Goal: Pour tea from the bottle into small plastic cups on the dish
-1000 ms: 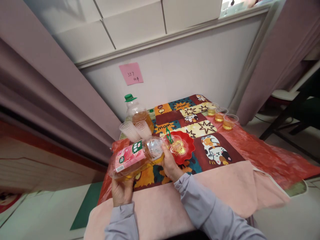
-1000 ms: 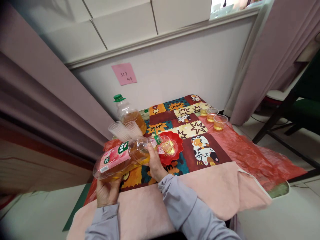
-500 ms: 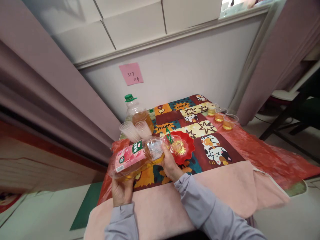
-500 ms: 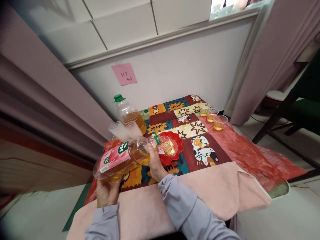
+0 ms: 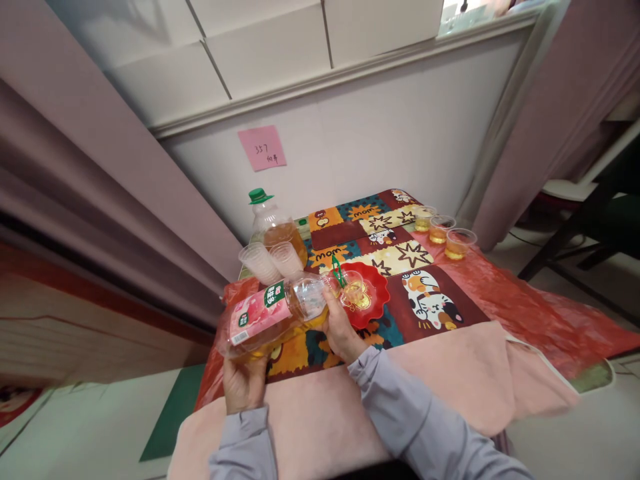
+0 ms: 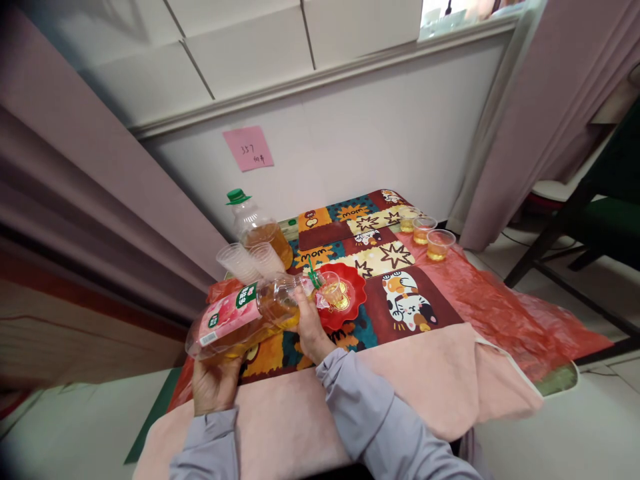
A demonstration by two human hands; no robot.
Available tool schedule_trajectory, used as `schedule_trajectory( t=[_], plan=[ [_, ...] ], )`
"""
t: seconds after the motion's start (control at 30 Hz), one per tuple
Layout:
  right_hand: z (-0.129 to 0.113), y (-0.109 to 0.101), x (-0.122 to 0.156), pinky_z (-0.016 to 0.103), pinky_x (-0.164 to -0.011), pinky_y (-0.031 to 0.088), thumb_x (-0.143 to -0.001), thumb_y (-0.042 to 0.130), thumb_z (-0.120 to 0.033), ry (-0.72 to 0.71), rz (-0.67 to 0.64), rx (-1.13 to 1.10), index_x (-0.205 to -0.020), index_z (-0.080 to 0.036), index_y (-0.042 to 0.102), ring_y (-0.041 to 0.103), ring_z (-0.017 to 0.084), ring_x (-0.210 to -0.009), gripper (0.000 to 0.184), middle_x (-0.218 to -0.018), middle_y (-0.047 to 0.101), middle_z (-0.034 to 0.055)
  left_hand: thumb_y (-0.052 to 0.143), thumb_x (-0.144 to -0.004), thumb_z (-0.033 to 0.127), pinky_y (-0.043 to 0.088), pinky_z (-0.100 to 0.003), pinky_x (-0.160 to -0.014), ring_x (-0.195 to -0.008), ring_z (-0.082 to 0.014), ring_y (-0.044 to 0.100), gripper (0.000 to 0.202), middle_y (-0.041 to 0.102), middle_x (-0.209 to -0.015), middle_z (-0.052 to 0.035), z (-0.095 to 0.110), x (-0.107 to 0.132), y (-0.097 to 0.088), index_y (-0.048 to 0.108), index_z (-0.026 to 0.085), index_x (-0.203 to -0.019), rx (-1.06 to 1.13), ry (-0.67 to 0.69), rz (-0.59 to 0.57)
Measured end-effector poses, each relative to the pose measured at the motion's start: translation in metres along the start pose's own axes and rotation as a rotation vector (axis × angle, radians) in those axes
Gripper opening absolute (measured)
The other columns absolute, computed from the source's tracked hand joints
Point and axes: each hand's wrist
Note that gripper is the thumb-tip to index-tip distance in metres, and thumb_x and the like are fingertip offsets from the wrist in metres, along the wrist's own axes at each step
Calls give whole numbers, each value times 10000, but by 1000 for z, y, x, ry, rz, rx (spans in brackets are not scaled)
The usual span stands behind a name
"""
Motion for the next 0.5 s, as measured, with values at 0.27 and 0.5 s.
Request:
schedule_trajectory(
  t=[0.27, 0.5],
  plan=[
    [0, 1, 0, 535, -944, 672, -933, 660, -706, -12, 2, -13, -1277, -250, 737, 759, 322, -1210, 576, -1284, 803, 90, 711, -958, 534, 476, -504, -1222, -1625, -322, 349, 525, 467, -1713, -36, -2, -5, -8, 689, 301, -1427, 58, -12, -30],
    [1, 0, -1, 543, -962, 667, -947, 654, -689, -22, 13, -12, -1316, -264, 719, 760, 309, -1210, 566, -1366, 767, 85, 763, -910, 564, 393, -553, -1277, -1613, -319, 377, 551, 476, -1709, -26, 2, 2, 2, 703, 332, -1405, -15, 8, -11]
  ],
)
Point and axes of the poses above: each hand's wrist, its own x-axis away from the middle knuckle, its own y-axis out of the palm, z = x × y
